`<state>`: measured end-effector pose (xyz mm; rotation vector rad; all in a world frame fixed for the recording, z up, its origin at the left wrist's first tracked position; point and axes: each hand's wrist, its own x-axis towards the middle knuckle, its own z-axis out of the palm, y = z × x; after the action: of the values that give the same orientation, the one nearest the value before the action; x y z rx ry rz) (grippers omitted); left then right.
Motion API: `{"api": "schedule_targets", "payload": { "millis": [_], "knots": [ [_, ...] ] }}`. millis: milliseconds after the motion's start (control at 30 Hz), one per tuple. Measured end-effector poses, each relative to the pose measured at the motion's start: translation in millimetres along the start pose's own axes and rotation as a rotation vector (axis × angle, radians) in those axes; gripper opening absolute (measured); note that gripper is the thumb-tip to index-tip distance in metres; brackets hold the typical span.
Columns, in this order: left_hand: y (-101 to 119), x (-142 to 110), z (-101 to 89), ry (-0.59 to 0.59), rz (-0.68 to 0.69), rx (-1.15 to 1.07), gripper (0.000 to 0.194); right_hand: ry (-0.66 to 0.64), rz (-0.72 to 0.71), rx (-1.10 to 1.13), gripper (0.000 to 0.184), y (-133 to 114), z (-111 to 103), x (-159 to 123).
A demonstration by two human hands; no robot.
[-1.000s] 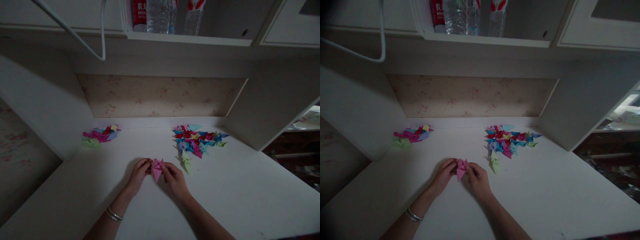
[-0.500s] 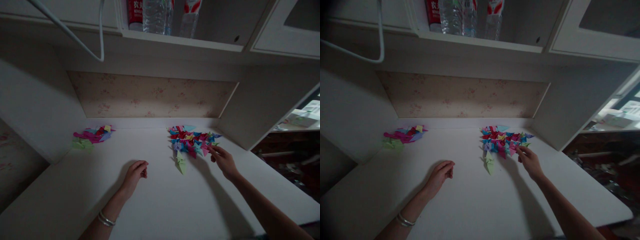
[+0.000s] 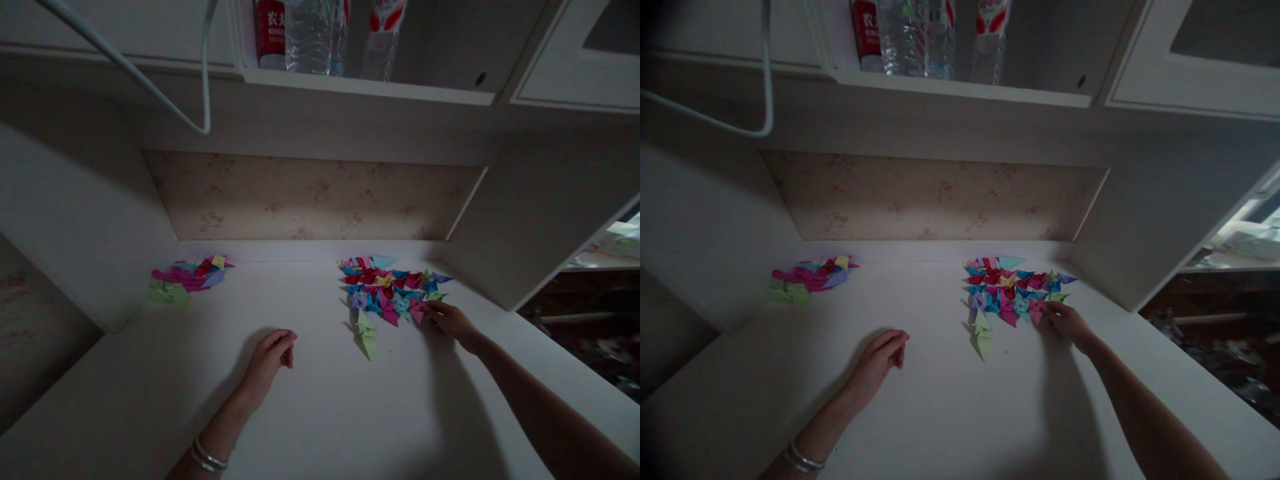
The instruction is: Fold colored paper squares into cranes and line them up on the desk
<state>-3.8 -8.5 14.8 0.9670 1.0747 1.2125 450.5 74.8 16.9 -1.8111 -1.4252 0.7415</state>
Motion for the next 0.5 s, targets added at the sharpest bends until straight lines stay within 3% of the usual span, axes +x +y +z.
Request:
{"api": "schedule_targets", "payload": {
  "millis": [300,400,500],
  "knots": [
    [5,0,3.2,0.016,-0.039,0.009,0.028,0.072,-0.046,-0.087,0.039,5,4,8],
    [5,-1,3.4,0.010,-0.032,0.021,0.027,0.161,-0.040,-0.037,0.041,12,7,3],
    [2,-1,3.2,-0.004,-0.023,0.042,0.026,0.333,0.001,0.093,0.048,22,11,-2]
  ]
}}
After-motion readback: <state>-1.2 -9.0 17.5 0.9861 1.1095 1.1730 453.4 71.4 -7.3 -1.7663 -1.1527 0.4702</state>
